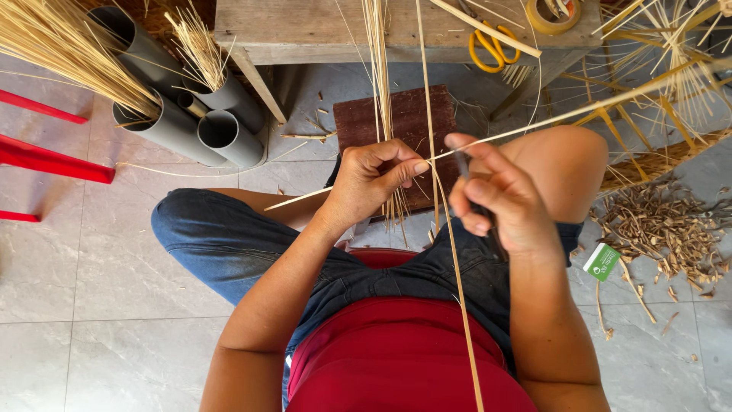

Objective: The person sits on a stool and splits dried rattan stems into thin strips, using a small knife to shave and separate the strands and scissors to trim pieces. They pull strips free, set finished strands aside, and gather the split material on a board on their lap.

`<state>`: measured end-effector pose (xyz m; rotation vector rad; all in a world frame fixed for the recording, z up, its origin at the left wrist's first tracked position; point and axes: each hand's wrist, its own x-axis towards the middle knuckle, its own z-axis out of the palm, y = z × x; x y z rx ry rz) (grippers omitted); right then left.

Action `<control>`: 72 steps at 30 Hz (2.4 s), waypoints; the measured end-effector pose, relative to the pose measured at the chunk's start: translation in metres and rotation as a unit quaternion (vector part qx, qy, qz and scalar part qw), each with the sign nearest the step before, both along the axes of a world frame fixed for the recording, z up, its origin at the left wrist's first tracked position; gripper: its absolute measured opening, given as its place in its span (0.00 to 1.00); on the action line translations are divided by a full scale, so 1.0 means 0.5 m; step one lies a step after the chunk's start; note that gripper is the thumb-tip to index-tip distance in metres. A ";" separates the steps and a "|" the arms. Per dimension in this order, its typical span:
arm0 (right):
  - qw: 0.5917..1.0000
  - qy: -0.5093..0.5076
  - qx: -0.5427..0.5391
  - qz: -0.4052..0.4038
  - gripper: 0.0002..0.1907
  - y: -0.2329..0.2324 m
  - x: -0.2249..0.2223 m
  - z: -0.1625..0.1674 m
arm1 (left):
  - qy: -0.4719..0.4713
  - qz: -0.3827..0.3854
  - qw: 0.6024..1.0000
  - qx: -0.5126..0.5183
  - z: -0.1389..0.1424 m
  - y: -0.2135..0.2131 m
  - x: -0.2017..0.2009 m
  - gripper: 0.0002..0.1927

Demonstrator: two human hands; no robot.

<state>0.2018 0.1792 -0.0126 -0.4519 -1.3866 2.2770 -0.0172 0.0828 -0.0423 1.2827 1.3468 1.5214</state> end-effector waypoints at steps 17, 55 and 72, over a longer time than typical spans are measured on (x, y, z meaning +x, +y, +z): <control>0.999 -0.004 -0.052 -0.018 0.21 0.066 -0.034 -0.087 | 0.003 -0.030 0.998 0.055 -0.095 0.034 -0.067 0.07; 0.995 -0.073 -0.020 0.061 0.25 0.076 -0.098 -0.110 | -0.051 -0.038 0.998 0.007 -0.174 0.071 -0.089 0.08; 0.995 -0.046 -0.067 0.059 0.26 0.148 -0.089 -0.157 | -0.033 0.036 0.997 -0.054 -0.228 0.115 -0.094 0.06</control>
